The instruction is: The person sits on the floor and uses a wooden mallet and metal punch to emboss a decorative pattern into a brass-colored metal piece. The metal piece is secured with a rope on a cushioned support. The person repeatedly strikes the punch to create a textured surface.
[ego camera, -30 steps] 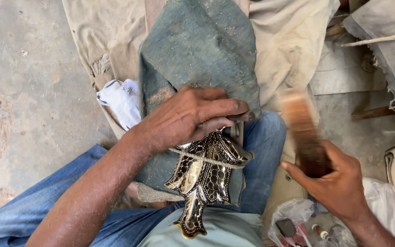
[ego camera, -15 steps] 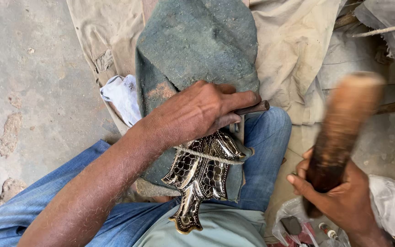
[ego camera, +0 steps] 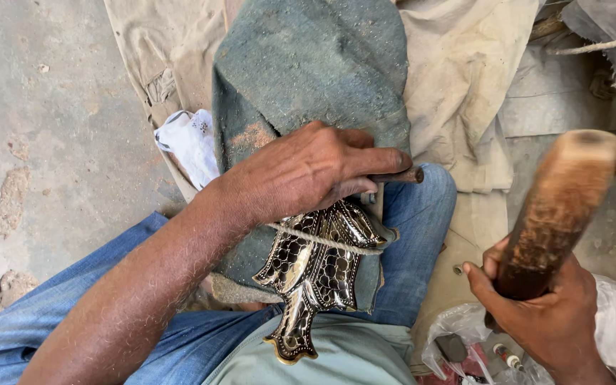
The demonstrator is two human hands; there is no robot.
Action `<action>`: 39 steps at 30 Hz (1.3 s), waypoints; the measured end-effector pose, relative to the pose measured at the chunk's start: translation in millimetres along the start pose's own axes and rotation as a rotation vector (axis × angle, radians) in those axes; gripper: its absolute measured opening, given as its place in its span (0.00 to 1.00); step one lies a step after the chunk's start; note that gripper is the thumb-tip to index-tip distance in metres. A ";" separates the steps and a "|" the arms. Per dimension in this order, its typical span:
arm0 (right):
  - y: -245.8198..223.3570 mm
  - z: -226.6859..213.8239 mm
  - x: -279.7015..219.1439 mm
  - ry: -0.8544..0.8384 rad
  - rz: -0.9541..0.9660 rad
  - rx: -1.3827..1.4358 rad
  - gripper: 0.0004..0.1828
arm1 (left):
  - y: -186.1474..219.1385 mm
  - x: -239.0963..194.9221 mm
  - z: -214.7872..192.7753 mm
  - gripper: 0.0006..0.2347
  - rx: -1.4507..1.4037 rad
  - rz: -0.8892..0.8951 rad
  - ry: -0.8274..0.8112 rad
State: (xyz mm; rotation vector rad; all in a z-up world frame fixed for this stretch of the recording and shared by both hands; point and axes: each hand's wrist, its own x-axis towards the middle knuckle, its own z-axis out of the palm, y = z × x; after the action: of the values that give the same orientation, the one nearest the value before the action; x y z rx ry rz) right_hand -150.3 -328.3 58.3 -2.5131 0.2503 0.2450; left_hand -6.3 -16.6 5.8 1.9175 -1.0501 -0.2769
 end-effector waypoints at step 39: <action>-3.0 3.2 -14.2 0.002 0.057 -0.159 0.22 | -7.4 5.0 -6.8 0.17 0.023 -0.004 -0.117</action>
State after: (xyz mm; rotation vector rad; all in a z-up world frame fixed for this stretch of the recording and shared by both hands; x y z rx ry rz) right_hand -163.7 -322.3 60.5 -2.6656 0.3149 0.2954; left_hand 4.7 -14.6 4.8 1.9435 -1.1308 -0.3840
